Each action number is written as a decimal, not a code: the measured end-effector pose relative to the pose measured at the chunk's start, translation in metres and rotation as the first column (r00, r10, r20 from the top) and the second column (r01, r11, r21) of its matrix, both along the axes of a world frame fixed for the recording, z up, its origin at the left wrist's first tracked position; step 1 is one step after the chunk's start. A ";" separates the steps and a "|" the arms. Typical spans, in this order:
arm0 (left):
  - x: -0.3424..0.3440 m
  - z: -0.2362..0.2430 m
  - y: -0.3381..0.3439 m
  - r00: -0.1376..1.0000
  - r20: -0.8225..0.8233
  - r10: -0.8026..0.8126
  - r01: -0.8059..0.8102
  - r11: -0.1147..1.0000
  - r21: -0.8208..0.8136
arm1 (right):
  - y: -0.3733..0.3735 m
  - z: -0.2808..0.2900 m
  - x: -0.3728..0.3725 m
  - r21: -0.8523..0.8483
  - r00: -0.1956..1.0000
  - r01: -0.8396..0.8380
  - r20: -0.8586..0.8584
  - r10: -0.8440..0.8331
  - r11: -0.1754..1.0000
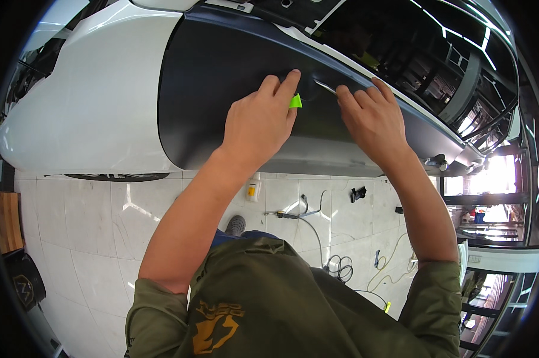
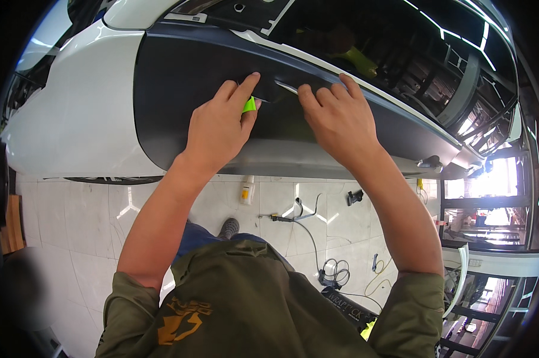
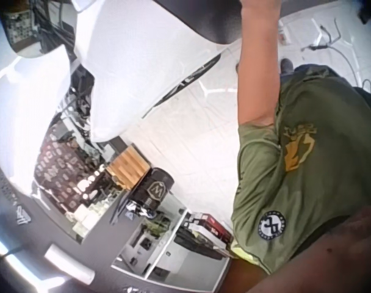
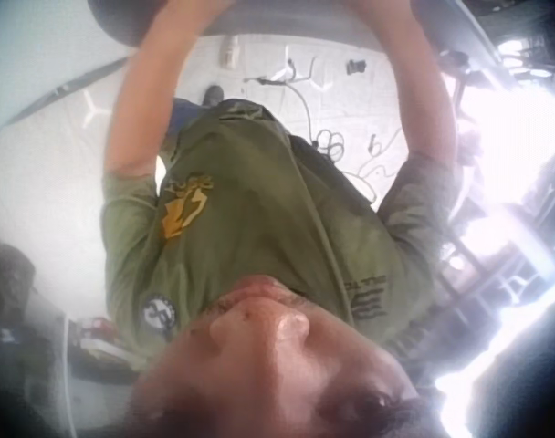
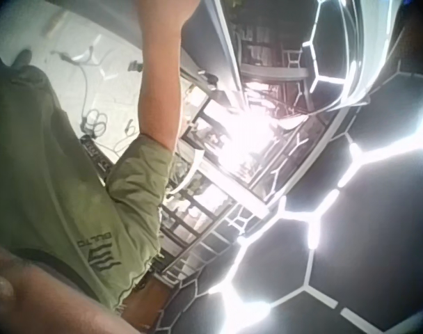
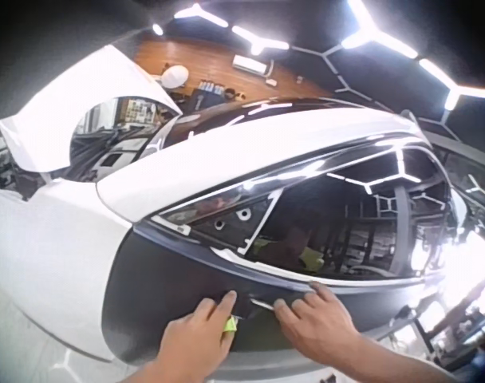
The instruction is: The person applies a matte black vinyl wrap to a white car door. They use a squeegee to smooth the wrap, a knife to trim edges, and a heat gun to shape the material around curves. The person also wipes the surface with a cloth and uses a drill to remove screws from the door.
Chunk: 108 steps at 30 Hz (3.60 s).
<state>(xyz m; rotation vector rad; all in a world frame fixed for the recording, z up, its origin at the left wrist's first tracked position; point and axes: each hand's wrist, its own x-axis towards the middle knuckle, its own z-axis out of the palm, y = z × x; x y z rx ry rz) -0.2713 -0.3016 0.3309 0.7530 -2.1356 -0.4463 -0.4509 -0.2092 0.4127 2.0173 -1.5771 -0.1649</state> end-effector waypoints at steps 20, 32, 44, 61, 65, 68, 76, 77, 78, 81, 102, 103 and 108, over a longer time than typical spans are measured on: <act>-0.009 -0.011 -0.004 0.995 -0.092 0.024 -0.029 0.998 -0.055 | -0.008 0.012 0.012 -0.010 0.970 -0.002 -0.244 0.000 1.000; -0.009 -0.011 -0.005 0.996 -0.092 0.005 -0.007 1.000 -0.022 | 0.001 -0.004 0.017 -0.060 0.986 0.096 -0.134 -0.103 0.994; -0.008 -0.009 -0.006 0.996 -0.090 -0.020 0.020 1.000 0.004 | 0.004 -0.009 0.019 -0.096 0.986 0.142 -0.077 -0.149 0.985; -0.009 -0.005 -0.006 0.998 -0.025 -0.062 0.062 0.998 -0.028 | 0.000 0.001 0.019 -0.092 0.991 0.121 -0.047 -0.126 0.988; -0.012 -0.007 -0.006 0.999 0.003 -0.038 0.039 0.998 -0.053 | -0.001 -0.003 0.016 -0.095 0.990 0.131 -0.044 -0.135 0.987; -0.013 -0.006 -0.006 0.999 0.021 -0.034 0.035 0.998 -0.059 | 0.001 -0.006 0.013 -0.097 0.988 0.144 -0.035 -0.148 0.985; -0.014 -0.005 -0.006 0.998 0.054 -0.016 0.019 0.999 -0.051 | 0.007 -0.014 0.007 -0.101 0.977 0.213 0.028 -0.211 0.972; -0.014 -0.006 -0.006 0.999 0.050 -0.014 0.016 0.998 -0.053 | 0.008 -0.016 0.007 -0.102 0.974 0.226 0.042 -0.222 0.969; -0.014 -0.007 -0.006 0.999 0.047 -0.011 0.013 0.998 -0.055 | 0.008 -0.018 0.008 -0.103 0.971 0.239 0.056 -0.234 0.966; -0.014 -0.006 -0.006 0.999 0.044 -0.011 0.013 0.998 -0.061 | 0.010 -0.025 0.007 -0.120 0.963 0.263 0.102 -0.251 0.957; -0.011 -0.001 -0.005 0.996 0.088 -0.029 0.032 0.999 -0.034 | 0.018 -0.047 0.015 -0.171 0.892 0.389 0.317 -0.323 0.905; -0.010 0.000 -0.006 0.995 0.092 -0.042 0.043 0.999 -0.008 | 0.018 -0.047 0.017 -0.169 0.887 0.393 0.328 -0.325 0.904; 0.006 0.009 -0.014 0.985 0.082 -0.152 0.142 0.983 0.116 | 0.021 -0.051 0.022 -0.157 0.845 0.457 0.384 -0.373 0.875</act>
